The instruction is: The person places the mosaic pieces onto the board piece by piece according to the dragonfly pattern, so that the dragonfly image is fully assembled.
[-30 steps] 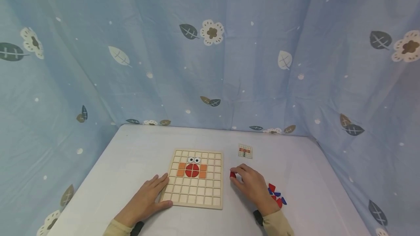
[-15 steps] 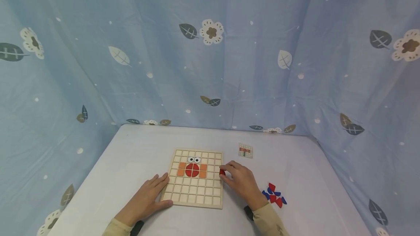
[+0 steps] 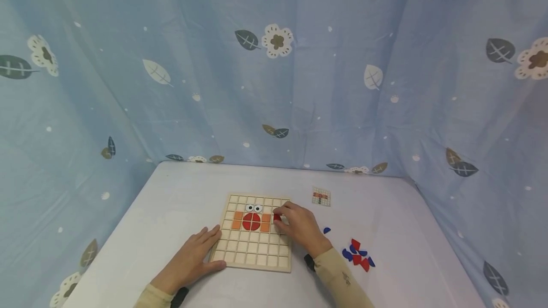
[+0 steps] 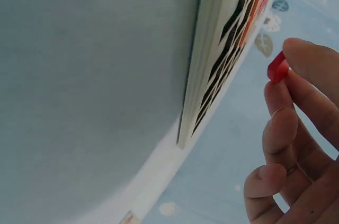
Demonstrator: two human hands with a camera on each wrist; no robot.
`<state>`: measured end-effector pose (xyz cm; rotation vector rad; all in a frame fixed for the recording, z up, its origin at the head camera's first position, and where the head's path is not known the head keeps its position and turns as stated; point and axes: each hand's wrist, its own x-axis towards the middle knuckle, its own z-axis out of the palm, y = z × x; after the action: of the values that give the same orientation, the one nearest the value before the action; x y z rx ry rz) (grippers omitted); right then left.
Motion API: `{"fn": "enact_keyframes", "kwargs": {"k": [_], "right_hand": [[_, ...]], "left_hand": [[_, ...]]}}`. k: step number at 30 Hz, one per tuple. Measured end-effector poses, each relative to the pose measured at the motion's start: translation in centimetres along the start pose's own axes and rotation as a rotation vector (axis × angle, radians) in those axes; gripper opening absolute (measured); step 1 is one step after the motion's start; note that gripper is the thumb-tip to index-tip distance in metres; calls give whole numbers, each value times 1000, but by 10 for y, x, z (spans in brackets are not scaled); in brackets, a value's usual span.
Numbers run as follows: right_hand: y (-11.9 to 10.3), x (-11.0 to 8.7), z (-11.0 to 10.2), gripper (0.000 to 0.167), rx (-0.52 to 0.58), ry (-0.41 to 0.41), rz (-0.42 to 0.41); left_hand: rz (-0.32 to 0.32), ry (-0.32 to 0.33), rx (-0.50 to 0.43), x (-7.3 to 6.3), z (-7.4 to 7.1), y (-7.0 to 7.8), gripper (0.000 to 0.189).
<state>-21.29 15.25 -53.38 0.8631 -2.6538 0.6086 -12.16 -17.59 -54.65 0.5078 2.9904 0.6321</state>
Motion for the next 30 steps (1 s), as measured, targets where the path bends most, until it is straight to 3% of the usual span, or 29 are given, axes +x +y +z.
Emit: {"fn": "enact_keyframes", "kwargs": {"k": [12, 30], "right_hand": [[2, 17, 8, 27, -24, -123, 50], [4, 23, 10, 26, 28, -284, 141]], "left_hand": [[-3, 0, 10, 0, -2, 2, 90], [-5, -1, 1, -2, -2, 2, 90]]}}
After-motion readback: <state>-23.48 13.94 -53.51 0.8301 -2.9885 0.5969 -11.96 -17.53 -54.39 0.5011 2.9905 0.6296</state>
